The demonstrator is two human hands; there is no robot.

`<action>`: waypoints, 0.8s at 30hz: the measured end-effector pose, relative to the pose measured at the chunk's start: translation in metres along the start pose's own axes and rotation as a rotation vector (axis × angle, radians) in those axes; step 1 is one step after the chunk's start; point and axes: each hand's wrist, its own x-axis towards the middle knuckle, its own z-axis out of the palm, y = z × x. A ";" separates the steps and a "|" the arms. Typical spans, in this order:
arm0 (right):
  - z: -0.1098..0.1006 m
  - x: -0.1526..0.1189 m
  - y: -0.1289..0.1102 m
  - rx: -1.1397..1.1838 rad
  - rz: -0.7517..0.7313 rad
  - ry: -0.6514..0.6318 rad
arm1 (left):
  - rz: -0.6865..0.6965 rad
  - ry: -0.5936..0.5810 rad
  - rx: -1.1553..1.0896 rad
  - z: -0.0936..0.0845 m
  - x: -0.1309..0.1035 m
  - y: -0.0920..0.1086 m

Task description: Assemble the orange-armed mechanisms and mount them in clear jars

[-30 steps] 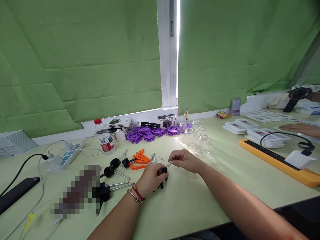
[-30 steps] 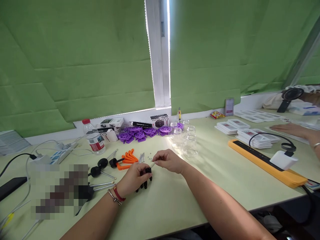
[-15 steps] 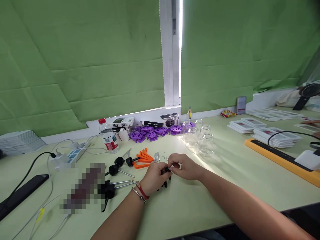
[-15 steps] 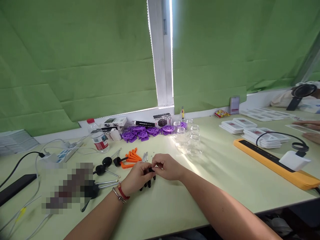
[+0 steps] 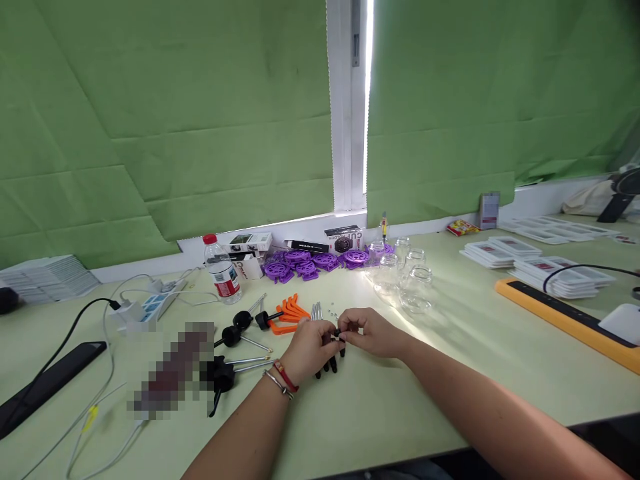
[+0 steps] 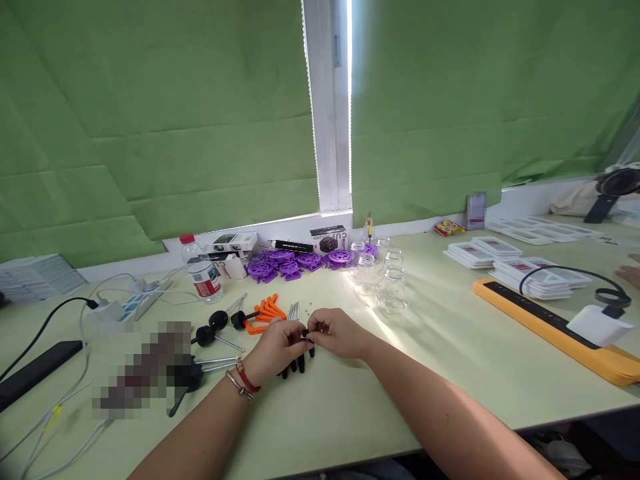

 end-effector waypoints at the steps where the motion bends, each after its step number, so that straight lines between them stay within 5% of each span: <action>1: 0.000 0.001 0.002 0.029 0.048 0.007 | -0.025 0.031 0.031 -0.004 0.000 -0.001; 5: 0.001 0.004 0.014 0.102 0.260 0.065 | -0.147 0.069 0.184 -0.025 -0.001 -0.006; 10: -0.003 0.005 0.029 0.008 0.392 0.114 | -0.177 -0.167 0.431 -0.038 -0.010 -0.002; 13: -0.005 0.005 0.033 -0.031 0.395 0.135 | -0.161 -0.255 0.522 -0.035 -0.015 0.002; 24: 0.015 0.010 0.027 -0.302 0.356 0.161 | -0.032 -0.291 0.563 -0.013 -0.011 0.008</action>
